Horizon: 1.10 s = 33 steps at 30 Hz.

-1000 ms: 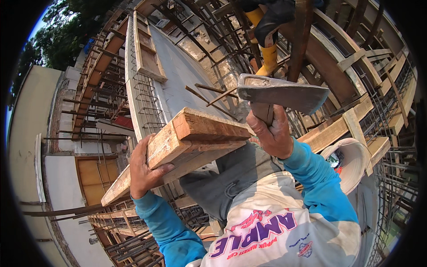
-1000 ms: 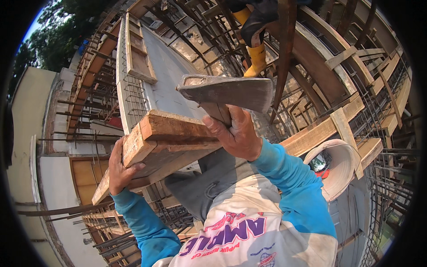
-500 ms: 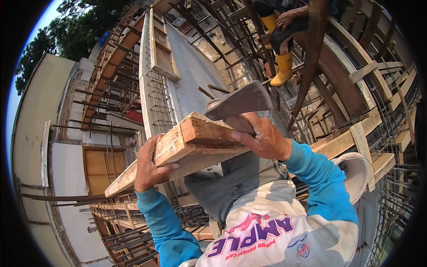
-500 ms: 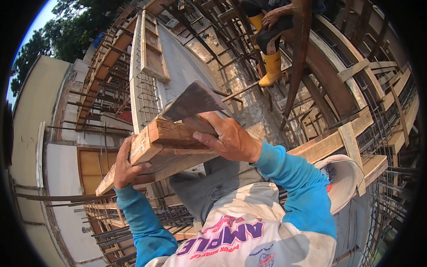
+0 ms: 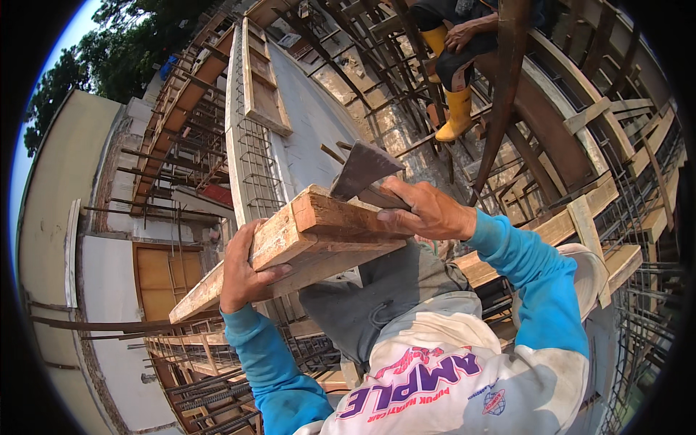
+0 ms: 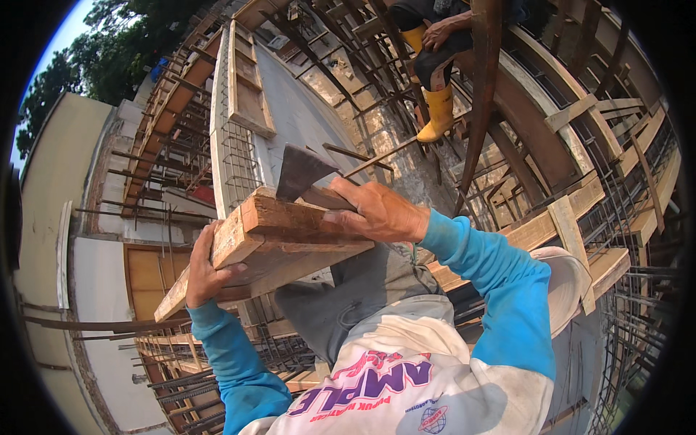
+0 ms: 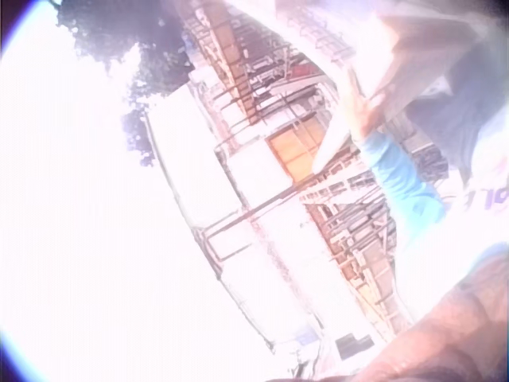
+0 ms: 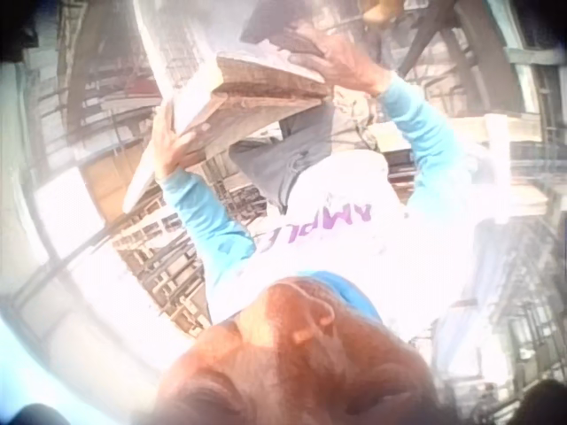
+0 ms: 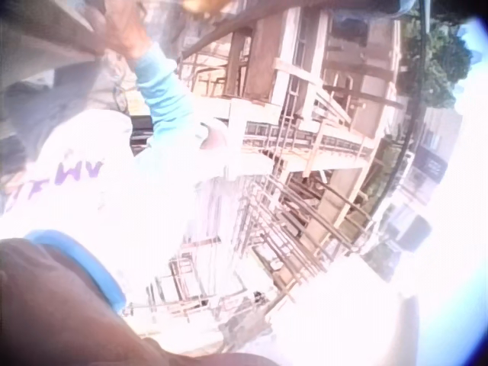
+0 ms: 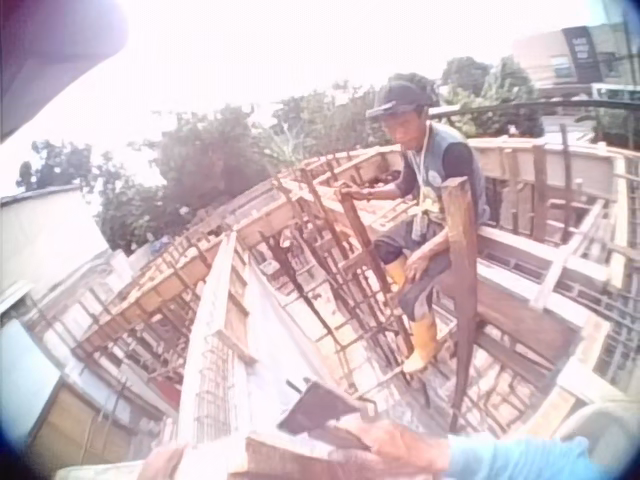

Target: The person receives a wooden board by hand and positions it onto a concrete beam structure, then uses a hammer to strike the board into place.

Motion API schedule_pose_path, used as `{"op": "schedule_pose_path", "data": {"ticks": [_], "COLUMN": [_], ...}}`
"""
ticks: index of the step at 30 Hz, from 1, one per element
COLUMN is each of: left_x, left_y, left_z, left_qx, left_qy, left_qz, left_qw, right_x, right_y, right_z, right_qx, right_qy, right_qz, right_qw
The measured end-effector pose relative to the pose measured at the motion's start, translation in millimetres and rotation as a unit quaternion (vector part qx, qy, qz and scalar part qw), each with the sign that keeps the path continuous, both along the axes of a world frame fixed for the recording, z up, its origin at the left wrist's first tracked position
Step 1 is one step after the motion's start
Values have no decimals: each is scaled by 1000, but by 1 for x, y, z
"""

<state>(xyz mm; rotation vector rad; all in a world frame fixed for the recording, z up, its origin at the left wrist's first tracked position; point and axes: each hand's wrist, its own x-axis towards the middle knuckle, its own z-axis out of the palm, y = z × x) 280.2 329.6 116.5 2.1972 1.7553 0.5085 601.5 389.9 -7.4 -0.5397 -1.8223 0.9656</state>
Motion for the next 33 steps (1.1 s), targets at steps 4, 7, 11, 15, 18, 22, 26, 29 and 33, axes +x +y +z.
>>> {"op": "schedule_pose_path", "data": {"ticks": [4,7,11,15,18,22,26,29,33], "left_x": [6,10,7,10,11,7,4,2,12], "left_y": [-2,2,-2,-1,0,3,-3,-4,8], "left_z": [-1,1,-1,1,3,0,1,1,1], "left_qx": [23,24,9,42,24,30,28,47,31], "left_qy": [32,25,18,55,30,38,47,64,33], "left_qz": [-17,-17,11,-22,-22,-32,-15,-41,-40], "left_qw": [999,999,1000,997,999,998,998,996,998], "right_x": [31,21,-3,24,32,-19,5,33,0], "right_y": [4,-1,-4,12,9,0,18,3,-9], "right_z": [22,18,-1,23,36,0,11,36,17], "right_qx": [-167,-74,0,-58,-116,-50,99,-247,-259], "right_qy": [142,386,-50,92,506,214,39,332,317], "right_qz": [-70,-26,6,-100,-95,-41,-106,-48,-42], "right_qw": [973,919,999,989,849,975,989,909,911]}}
